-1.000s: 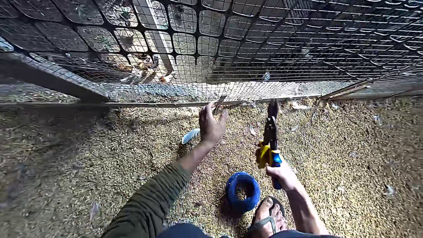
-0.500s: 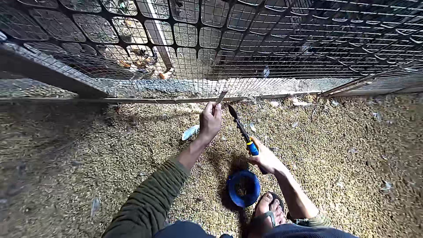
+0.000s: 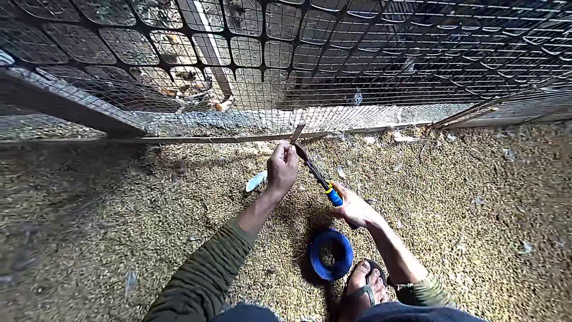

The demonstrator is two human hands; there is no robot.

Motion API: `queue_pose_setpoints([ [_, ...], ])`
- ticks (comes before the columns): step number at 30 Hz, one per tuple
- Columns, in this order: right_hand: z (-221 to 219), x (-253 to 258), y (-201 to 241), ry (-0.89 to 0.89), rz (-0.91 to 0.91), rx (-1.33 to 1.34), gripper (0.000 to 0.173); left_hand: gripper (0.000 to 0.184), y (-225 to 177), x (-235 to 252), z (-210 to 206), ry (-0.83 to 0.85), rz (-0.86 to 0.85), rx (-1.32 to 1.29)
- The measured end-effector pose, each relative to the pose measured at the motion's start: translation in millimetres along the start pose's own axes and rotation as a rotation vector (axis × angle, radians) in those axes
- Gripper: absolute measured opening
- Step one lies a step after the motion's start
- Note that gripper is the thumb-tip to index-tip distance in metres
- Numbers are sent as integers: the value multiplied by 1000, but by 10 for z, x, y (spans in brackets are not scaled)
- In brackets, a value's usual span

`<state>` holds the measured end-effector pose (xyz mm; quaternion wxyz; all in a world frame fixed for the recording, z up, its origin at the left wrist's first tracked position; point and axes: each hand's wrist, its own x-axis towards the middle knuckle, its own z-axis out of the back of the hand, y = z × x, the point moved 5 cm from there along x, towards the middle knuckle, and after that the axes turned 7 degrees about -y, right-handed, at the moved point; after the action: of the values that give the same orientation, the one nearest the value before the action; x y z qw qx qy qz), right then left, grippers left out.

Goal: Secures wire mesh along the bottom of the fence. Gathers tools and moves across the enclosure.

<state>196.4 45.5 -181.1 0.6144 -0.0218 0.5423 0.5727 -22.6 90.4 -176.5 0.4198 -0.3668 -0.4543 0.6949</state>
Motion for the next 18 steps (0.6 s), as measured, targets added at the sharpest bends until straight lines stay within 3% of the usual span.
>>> queue_pose_setpoints([
  [7, -6, 26, -14, -24, 42, -40, 84, 21, 11, -21, 22, -6, 10, 18],
  [12, -17, 19, -71, -166, 47, -11, 44, 18, -5, -50, 64, -19, 12, 43],
  [14, 1, -27, -192, -231, 34, 75, 50, 18, -2, -76, 144, -29, 23, 5],
  [18, 178, -310, -465, -313, -34, 140, 91, 24, 44, -43, 598, -68, -8, -226],
])
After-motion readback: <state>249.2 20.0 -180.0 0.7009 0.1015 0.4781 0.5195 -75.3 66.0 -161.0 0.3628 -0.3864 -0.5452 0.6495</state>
